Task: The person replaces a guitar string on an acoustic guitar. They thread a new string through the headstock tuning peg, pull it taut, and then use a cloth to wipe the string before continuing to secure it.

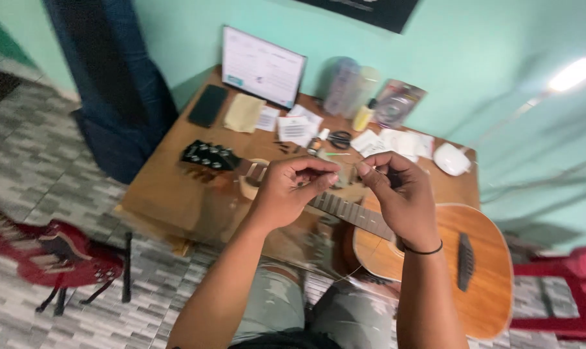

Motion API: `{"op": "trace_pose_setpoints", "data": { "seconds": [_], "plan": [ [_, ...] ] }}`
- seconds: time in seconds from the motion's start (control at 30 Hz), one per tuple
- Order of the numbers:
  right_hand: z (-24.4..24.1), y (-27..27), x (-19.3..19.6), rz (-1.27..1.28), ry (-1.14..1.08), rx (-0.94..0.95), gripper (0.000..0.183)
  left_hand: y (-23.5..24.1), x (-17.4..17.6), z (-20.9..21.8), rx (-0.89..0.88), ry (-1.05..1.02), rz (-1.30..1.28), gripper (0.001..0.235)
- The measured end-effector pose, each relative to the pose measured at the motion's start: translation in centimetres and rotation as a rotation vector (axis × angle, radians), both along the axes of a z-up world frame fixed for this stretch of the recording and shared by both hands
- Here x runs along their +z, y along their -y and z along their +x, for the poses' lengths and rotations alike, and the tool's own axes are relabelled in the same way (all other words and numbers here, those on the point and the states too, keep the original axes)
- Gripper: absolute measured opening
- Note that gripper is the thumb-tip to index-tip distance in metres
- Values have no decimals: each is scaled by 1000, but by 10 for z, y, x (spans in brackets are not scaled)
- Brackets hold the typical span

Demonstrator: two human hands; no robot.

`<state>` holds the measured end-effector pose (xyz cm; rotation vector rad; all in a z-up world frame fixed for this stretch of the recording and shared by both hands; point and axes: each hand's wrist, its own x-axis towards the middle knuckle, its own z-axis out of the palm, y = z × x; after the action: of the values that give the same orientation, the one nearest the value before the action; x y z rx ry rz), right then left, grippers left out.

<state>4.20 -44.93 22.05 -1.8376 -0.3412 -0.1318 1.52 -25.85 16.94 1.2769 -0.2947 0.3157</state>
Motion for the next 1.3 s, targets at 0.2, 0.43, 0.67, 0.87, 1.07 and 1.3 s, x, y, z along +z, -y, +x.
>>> {"op": "trace_pose_setpoints", "data": {
  "seconds": [0.2, 0.43, 0.67, 0.87, 1.07, 1.3],
  "plan": [
    [-16, 98, 7, 14, -61, -47, 5, 79, 20, 17, -238, -85, 87, 18],
    [-44, 160, 20, -54, 48, -101, 14, 153, 49, 22, -376, -100, 399, 17],
    [-45, 198, 17, 58, 83, -167, 2, 192, 45, 34, -488, -89, 308, 38],
    [-37, 219, 7, 70, 108, -154, 11, 205, 45, 41, -511, -18, 312, 28],
    [-25, 230, -4, 28, 126, -168, 10, 209, 44, 50, -503, 7, 310, 22],
    [-20, 217, -5, 17, 104, -197, 5, 203, 41, 57, -507, 83, 297, 24]
  ]
}}
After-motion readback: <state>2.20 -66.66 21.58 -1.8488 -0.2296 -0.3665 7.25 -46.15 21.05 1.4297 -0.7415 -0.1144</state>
